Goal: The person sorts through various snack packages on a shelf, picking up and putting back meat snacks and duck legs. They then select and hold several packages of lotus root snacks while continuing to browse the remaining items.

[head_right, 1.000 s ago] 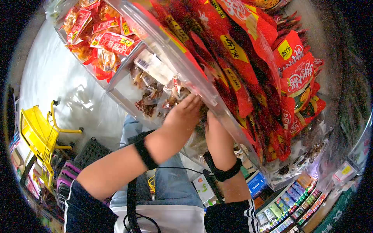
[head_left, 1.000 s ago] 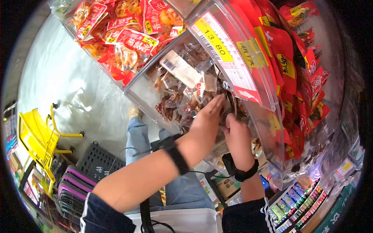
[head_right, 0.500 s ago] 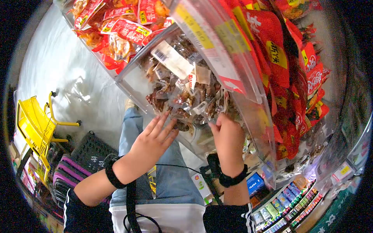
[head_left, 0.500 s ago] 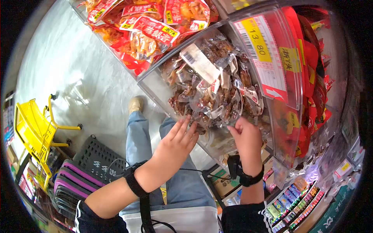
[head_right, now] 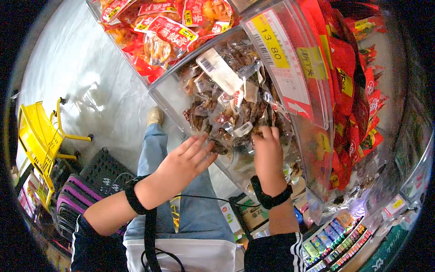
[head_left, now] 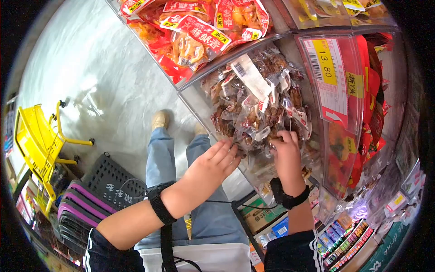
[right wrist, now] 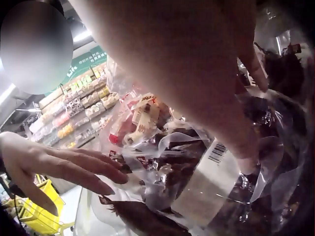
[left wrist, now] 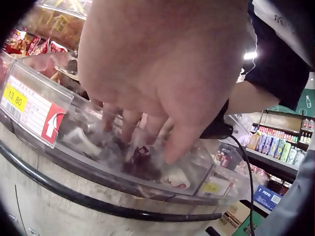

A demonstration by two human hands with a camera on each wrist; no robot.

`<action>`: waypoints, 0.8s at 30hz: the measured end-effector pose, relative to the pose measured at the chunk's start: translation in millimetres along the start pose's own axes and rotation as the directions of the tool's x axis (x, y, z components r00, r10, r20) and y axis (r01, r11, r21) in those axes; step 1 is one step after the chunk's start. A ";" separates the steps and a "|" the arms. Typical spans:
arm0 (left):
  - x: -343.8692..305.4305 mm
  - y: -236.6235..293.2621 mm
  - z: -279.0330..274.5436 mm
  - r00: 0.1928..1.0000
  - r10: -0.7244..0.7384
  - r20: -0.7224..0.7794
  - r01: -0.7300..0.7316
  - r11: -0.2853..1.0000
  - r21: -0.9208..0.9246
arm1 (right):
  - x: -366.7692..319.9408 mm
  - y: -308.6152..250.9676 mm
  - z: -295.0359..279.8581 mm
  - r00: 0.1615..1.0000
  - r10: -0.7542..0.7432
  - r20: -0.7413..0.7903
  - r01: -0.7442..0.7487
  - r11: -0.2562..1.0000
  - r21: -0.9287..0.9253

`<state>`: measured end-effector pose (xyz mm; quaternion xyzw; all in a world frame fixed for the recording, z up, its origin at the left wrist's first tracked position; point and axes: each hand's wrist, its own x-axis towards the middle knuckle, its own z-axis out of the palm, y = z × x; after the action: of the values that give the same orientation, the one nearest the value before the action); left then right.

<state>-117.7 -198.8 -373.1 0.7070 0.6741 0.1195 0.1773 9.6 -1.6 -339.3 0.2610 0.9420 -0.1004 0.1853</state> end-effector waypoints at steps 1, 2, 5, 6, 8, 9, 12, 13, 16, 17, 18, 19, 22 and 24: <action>-0.3 0.5 0.5 1.000 0.000 0.001 0.000 1.000 -0.005 | -0.3 3.3 1.6 1.000 -0.024 -0.006 0.024 1.000 -0.010; 0.1 0.7 1.7 1.000 0.000 0.000 0.000 1.000 -0.008 | 0.9 6.2 3.2 0.999 -0.049 -0.013 0.049 0.999 -0.022; 0.8 -0.4 3.2 1.000 0.000 -0.022 0.000 1.000 -0.029 | 9.6 4.4 12.2 0.999 -0.026 0.036 0.028 0.998 -0.061; 0.8 -0.7 3.3 1.000 0.004 -0.030 -0.005 0.999 -0.037 | 10.7 -2.5 10.4 0.998 0.013 0.056 -0.007 0.994 -0.107; 2.3 0.5 1.1 0.999 -0.015 -0.037 0.013 0.998 -0.068 | 14.1 -24.1 2.2 0.991 0.094 0.090 -0.075 0.977 -0.199; 3.6 2.1 -1.0 0.999 -0.025 -0.040 0.021 0.996 -0.084 | 14.4 -33.1 2.9 0.978 0.154 0.143 -0.114 0.960 -0.255; 10.9 10.2 -12.0 0.982 -0.090 -0.168 0.051 0.974 -0.222 | 9.6 -41.1 13.8 0.987 0.151 0.054 -0.118 0.915 -0.386; 15.7 11.6 -15.5 0.981 -0.070 -0.184 0.032 0.979 -0.201 | 6.3 -37.4 20.1 0.992 0.126 0.029 -0.103 0.903 -0.416; 30.9 16.2 -21.1 0.978 -0.027 -0.205 -0.004 0.989 -0.150 | 8.9 -30.4 26.9 0.995 0.098 0.005 -0.087 0.905 -0.418; 35.7 17.5 -19.5 0.980 -0.030 -0.198 0.002 0.990 -0.139 | 10.7 -27.4 30.9 0.994 0.101 -0.042 -0.109 0.889 -0.445; 40.0 19.0 -17.0 0.981 -0.034 -0.191 0.009 0.992 -0.128 | 11.8 -24.1 36.0 0.991 0.102 -0.087 -0.131 0.872 -0.471; 44.1 20.2 -11.2 0.985 -0.015 -0.174 -0.004 0.995 -0.104 | 12.9 -21.3 40.3 0.986 0.102 -0.131 -0.154 0.855 -0.495; 57.0 19.8 1.4 0.992 0.050 -0.114 -0.055 0.998 -0.044 | 20.8 -13.3 39.4 0.980 0.145 -0.138 -0.190 0.890 -0.414; 65.0 18.0 5.2 0.993 0.103 -0.065 -0.105 0.994 -0.027 | 21.3 -8.5 32.8 0.982 0.157 -0.110 -0.182 0.943 -0.280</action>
<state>-95.1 -135.1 -375.0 0.7342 0.6397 0.1613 0.1601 -2.1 -8.4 -377.0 0.3154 0.9277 0.0658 0.1887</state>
